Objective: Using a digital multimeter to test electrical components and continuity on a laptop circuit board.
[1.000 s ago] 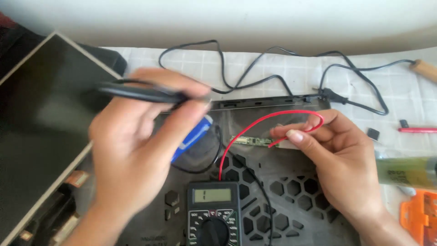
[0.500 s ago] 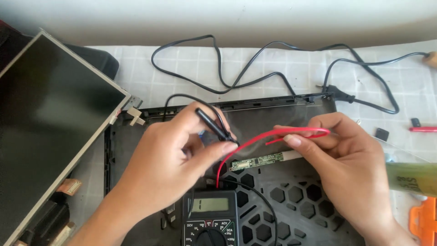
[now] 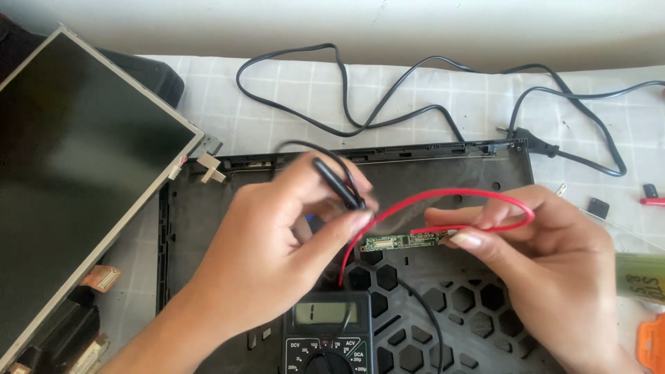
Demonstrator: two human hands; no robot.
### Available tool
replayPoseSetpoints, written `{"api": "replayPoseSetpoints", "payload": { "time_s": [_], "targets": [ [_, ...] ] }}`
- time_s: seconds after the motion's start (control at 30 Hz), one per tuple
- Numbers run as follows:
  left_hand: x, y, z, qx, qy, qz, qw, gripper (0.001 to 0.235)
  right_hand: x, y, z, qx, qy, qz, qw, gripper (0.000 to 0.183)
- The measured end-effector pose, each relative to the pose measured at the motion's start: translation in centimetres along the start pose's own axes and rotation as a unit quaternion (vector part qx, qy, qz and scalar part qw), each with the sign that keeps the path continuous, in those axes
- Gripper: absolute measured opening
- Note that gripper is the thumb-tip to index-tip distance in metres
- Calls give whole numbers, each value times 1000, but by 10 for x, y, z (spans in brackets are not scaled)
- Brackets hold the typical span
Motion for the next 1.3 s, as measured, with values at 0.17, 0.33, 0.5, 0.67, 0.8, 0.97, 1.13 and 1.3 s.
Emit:
{"api": "replayPoseSetpoints", "payload": {
  "time_s": [0.17, 0.33, 0.5, 0.67, 0.8, 0.97, 1.13, 1.3],
  "targets": [
    [-10, -38, 15, -40, -63, -117, 990, 10, 6, -1, 0, 4, -17, -52, 998, 16],
    [-7, -13, -14, 31, 91, -52, 994, 8, 7, -3, -2, 8, -28, -93, 995, 15],
    [-1, 5, -5, 137, 38, -10, 990, 18, 7, 4, -4, -13, -27, -91, 995, 15],
    [-5, 0, -10, 160, 45, -34, 986, 21, 4, 11, -4, -24, -50, -79, 995, 11],
    [-6, 2, -15, 160, 52, -53, 984, 25, 3, 11, -3, -2, -54, -69, 996, 11],
    [-1, 0, -8, 81, 46, 5, 996, 17, 1, 8, 2, -9, -62, -6, 998, 8],
    [0, 7, -5, 54, 44, 35, 997, 14, 4, 8, 1, -28, -61, -50, 996, 10],
    [1, 7, -2, 42, 20, 19, 999, 12, 6, 5, 1, -22, -70, -75, 994, 13]
  ]
}}
Point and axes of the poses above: each hand's wrist, its own x-axis towards the middle knuckle, its own z-axis out of the back of the hand, y = z × x, the point moved 7 cm from there along x, towards the middle knuckle, and after that the axes turned 3 degrees about y, right-handed, at the moved point
